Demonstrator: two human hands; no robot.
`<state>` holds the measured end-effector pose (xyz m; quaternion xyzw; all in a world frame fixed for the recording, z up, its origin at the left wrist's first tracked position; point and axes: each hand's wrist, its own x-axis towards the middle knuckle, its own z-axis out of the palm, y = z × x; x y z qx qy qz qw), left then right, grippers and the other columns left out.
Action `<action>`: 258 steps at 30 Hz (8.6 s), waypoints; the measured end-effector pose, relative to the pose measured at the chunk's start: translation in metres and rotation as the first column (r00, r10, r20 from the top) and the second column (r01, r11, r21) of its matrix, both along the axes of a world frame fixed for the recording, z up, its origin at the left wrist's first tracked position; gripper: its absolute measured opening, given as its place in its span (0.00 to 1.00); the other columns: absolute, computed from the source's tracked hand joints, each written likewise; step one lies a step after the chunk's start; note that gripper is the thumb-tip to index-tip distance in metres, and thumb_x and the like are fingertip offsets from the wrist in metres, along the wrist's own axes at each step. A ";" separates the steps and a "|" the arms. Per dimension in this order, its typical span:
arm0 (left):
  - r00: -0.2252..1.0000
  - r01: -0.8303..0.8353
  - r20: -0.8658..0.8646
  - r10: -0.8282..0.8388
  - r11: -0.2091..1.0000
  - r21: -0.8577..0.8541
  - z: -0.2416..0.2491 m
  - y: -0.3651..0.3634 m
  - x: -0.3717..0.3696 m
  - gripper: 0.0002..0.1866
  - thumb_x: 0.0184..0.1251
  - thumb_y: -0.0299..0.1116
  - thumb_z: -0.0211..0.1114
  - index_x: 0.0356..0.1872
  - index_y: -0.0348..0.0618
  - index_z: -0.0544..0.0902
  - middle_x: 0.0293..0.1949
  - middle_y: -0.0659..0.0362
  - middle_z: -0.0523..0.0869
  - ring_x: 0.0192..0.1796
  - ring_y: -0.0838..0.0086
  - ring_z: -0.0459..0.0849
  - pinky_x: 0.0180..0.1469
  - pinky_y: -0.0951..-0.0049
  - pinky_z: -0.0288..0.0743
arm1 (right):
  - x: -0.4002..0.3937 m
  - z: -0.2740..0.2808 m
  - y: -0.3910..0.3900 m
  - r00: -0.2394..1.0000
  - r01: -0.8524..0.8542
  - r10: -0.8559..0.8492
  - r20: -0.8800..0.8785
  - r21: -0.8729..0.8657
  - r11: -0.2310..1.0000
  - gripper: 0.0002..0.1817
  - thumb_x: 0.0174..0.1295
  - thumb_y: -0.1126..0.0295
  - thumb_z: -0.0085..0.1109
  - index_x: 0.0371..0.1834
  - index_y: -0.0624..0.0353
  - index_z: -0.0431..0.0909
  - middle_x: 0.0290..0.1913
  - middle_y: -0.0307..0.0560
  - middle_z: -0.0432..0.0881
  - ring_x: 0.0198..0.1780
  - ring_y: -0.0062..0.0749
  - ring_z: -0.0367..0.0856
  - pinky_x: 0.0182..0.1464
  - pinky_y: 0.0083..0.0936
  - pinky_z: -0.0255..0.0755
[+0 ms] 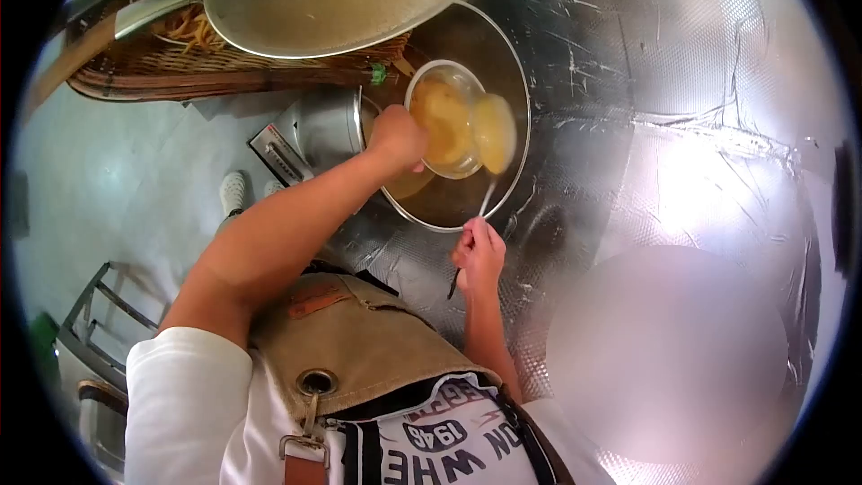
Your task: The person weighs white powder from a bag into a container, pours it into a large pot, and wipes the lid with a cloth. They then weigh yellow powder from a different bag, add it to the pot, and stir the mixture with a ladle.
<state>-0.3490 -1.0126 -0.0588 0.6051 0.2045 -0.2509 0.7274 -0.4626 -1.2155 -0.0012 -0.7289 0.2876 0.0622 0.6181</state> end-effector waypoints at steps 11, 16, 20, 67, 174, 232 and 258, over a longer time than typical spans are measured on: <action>0.991 -0.030 0.131 0.028 1.000 0.010 0.016 0.013 -0.005 0.12 0.58 0.25 0.57 0.28 0.20 0.78 0.20 0.43 0.82 0.21 0.59 0.85 0.22 0.65 0.78 | -0.018 0.002 0.001 1.000 0.024 -0.026 0.015 0.083 0.996 0.12 0.69 0.65 0.51 0.29 0.61 0.73 0.19 0.34 0.66 0.14 0.16 0.59 0.15 0.19 0.50; 0.995 -0.043 0.089 0.046 0.999 -0.033 0.006 0.013 -0.005 0.11 0.58 0.25 0.56 0.32 0.20 0.77 0.26 0.42 0.83 0.23 0.59 0.86 0.22 0.66 0.79 | -0.017 -0.002 0.005 0.999 0.047 -0.048 0.010 0.081 0.996 0.13 0.70 0.63 0.51 0.31 0.60 0.72 0.19 0.35 0.66 0.14 0.17 0.57 0.15 0.18 0.50; 0.987 -0.040 0.158 0.032 0.998 0.044 0.001 0.011 -0.005 0.12 0.59 0.25 0.56 0.35 0.19 0.77 0.28 0.42 0.83 0.24 0.58 0.86 0.22 0.65 0.79 | -0.009 0.003 -0.003 1.000 0.021 -0.021 0.002 0.148 0.989 0.14 0.71 0.62 0.47 0.35 0.61 0.74 0.19 0.35 0.65 0.13 0.18 0.57 0.15 0.18 0.51; 0.971 -0.224 0.012 0.240 0.888 0.401 0.046 0.059 -0.156 0.20 0.60 0.33 0.59 0.41 0.20 0.74 0.31 0.45 0.83 0.21 0.67 0.83 0.17 0.73 0.81 | 0.316 -0.122 -0.145 -0.078 -0.303 0.370 -0.926 -0.331 -0.894 0.08 0.56 0.72 0.55 0.29 0.51 0.86 0.37 0.43 0.86 0.42 0.39 0.85 0.42 0.34 0.78; 0.976 -0.194 0.101 0.190 0.981 0.027 0.007 0.002 0.014 0.11 0.56 0.27 0.57 0.26 0.23 0.78 0.19 0.44 0.82 0.20 0.59 0.85 0.21 0.63 0.76 | 0.067 0.021 0.014 0.903 -0.334 0.420 0.085 -0.475 0.814 0.15 0.71 0.65 0.48 0.46 0.66 0.79 0.19 0.31 0.67 0.20 0.12 0.63 0.21 0.14 0.57; 0.992 -0.112 0.058 0.112 0.994 0.012 -0.015 -0.019 0.014 0.10 0.59 0.24 0.54 0.30 0.22 0.76 0.22 0.41 0.83 0.22 0.57 0.86 0.26 0.64 0.79 | 0.047 0.002 -0.019 0.974 -0.155 0.200 0.110 -0.324 0.933 0.15 0.72 0.64 0.47 0.42 0.66 0.75 0.16 0.34 0.64 0.12 0.17 0.59 0.11 0.18 0.54; 0.986 -0.081 -0.145 0.078 0.997 -0.012 0.024 -0.011 0.018 0.20 0.65 0.40 0.59 0.43 0.26 0.76 0.28 0.49 0.82 0.23 0.65 0.85 0.19 0.68 0.75 | 0.086 0.012 -0.056 0.996 -0.054 0.031 0.082 0.302 0.952 0.13 0.71 0.63 0.48 0.44 0.64 0.72 0.15 0.36 0.64 0.10 0.20 0.59 0.11 0.20 0.52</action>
